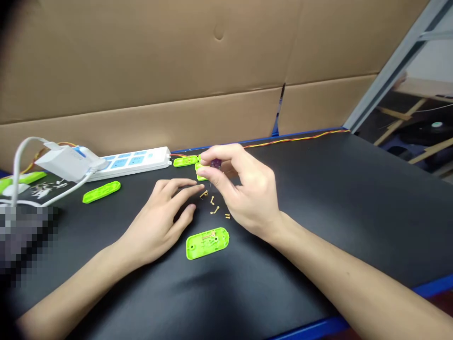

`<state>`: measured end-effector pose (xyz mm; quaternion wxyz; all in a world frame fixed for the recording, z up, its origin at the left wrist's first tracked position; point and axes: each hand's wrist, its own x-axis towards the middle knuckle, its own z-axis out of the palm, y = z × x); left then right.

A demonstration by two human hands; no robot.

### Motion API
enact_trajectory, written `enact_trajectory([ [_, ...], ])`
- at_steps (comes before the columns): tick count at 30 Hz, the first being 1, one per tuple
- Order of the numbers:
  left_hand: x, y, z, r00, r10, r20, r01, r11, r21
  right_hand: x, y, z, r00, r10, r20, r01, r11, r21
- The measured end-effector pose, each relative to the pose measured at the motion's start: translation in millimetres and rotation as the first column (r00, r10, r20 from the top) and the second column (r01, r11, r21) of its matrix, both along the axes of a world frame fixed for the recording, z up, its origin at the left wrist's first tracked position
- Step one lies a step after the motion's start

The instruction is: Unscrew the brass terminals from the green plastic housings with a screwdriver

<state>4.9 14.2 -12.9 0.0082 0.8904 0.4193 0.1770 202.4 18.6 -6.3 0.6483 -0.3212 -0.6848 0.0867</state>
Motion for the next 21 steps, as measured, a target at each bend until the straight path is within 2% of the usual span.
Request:
enact_trajectory([
  [8,0,1,-0.8,0.999,0.016,0.046,-0.015,0.999,-0.03,-2,0,-2.4,0.999,0.04,0.007,-0.039,0.998,-0.056],
  [17,1,1,0.8,0.995,0.004,0.102,-0.001,1.0,-0.024,-5,-6,1.3,0.998,0.019,-0.056,-0.02,0.999,-0.029],
  [21,0,1,3.0,0.991,-0.05,0.122,0.054,0.998,-0.032,-9,-14,3.7,0.997,0.041,-0.069,-0.04,0.999,0.008],
])
